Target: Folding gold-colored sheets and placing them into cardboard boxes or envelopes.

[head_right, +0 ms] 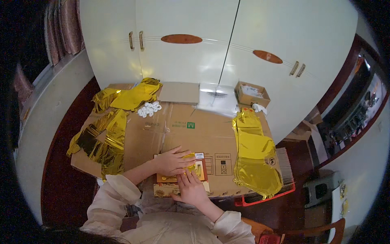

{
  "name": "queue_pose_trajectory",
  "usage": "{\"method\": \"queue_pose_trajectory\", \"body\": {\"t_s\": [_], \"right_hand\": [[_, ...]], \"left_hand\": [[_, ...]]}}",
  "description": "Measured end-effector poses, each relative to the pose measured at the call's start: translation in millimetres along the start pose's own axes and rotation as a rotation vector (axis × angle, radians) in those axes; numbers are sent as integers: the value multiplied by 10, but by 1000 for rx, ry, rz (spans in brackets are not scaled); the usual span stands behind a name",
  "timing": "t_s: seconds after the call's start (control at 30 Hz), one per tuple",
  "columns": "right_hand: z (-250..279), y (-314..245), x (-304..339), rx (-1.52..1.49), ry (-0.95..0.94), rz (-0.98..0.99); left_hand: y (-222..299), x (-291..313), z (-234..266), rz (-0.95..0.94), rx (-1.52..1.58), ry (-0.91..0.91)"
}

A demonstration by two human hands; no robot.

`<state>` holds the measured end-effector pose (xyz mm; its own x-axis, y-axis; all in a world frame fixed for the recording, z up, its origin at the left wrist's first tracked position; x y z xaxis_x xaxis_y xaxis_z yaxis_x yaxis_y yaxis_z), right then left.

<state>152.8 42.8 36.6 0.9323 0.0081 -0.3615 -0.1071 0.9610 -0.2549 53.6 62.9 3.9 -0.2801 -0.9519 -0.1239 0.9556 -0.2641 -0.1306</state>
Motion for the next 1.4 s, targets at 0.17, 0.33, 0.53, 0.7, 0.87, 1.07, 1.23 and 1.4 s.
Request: {"method": "queue_pose_trajectory", "body": {"t_s": [0.17, 0.33, 0.53, 0.7, 0.87, 1.07, 1.23, 1.4], "right_hand": [[77, -13, 3, -65, 54, -3], [58, 33, 33, -122, 72, -39], [76, 36, 21, -211, 20, -59], [152, -14, -86, -167, -69, -41], [112, 391, -291, -259, -49, -72], [-111, 706, -326, -176, -62, -137], [-141, 701, -277, -69, -82, -111], [-146, 694, -275, -79, -119, -129]], "left_hand": [[70, 28, 32, -10, 40, 21], [112, 59, 32, -31, 12, 45], [204, 56, 98, -10, -35, -1], [166, 99, 90, 25, 74, 115], [222, 95, 96, -39, -43, -33], [199, 114, 144, -1, 60, 209], [179, 104, 31, 12, 104, 20], [189, 175, 129, -5, 300, 37]]}}
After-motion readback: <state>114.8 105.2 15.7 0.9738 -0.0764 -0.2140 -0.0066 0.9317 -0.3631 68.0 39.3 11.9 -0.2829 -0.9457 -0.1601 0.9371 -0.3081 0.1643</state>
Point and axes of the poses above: each hand's wrist, its own x-axis away from the middle knuckle, its own z-axis out of the back of the hand, y = z × x, the point moved 9 cm from there along -x, towards the middle knuckle, and after that the axes turned 10 degrees about -x, right-handed, at the moved point
